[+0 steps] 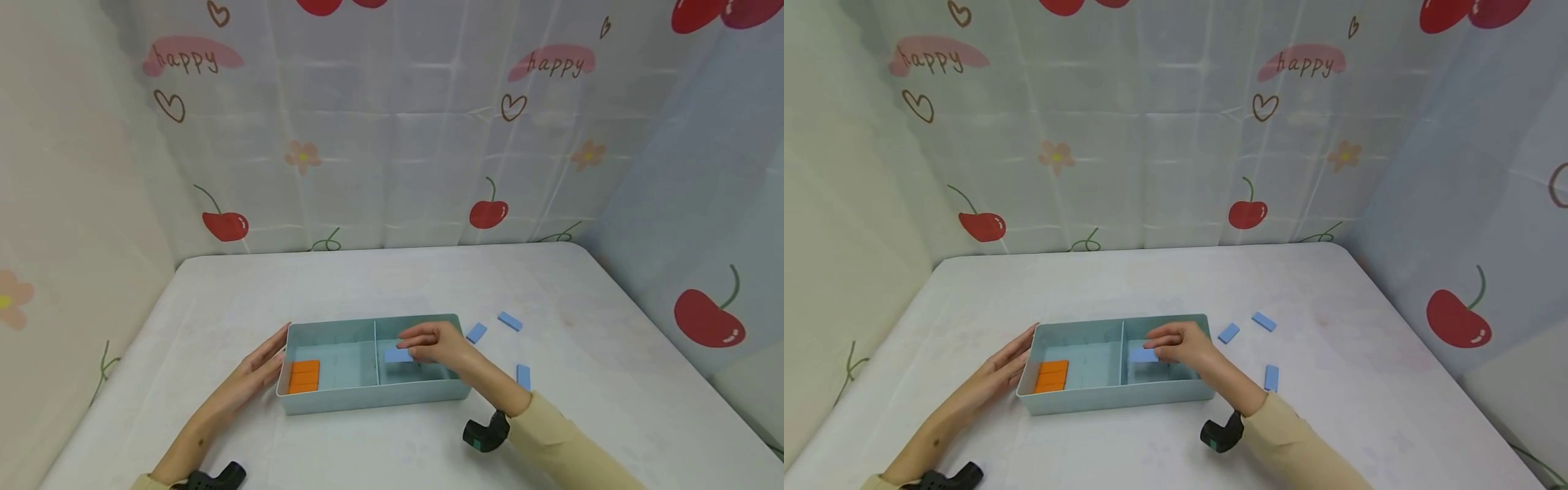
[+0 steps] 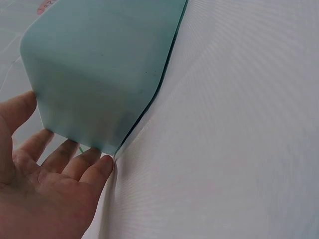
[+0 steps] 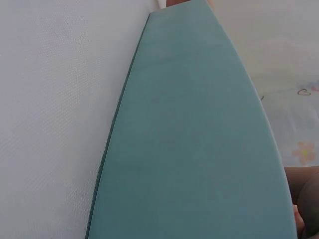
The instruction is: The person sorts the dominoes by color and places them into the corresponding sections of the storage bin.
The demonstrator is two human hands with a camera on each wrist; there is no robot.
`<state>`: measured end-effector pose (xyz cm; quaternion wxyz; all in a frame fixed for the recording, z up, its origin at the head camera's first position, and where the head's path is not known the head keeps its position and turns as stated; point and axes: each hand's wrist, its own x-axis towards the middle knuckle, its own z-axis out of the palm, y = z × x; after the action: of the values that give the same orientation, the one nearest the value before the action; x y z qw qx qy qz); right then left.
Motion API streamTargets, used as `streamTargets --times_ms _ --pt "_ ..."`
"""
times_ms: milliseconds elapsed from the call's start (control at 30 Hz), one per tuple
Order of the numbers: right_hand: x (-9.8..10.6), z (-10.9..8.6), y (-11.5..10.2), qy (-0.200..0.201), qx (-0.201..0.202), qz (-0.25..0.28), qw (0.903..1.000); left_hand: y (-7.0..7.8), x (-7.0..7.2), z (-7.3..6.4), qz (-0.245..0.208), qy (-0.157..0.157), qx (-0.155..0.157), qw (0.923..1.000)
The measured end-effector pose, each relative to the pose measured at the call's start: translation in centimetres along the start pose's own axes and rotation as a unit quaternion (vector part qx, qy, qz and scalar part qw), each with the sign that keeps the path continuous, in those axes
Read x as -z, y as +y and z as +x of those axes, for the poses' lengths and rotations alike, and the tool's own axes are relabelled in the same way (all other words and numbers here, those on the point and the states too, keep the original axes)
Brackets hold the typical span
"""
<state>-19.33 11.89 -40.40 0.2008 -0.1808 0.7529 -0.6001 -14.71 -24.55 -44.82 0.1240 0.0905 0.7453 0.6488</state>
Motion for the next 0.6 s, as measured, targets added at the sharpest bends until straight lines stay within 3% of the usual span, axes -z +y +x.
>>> streamTargets --times_ms 233,600 --pt "-0.1 1.1 0.4 -0.022 -0.037 -0.008 0.999 0.0 0.0 0.1 0.004 -0.002 0.0 1.0" --pt "-0.7 2.2 1.0 -0.057 -0.054 -0.073 0.9943 0.1 -0.1 0.2 0.001 -0.003 0.0 1.0"
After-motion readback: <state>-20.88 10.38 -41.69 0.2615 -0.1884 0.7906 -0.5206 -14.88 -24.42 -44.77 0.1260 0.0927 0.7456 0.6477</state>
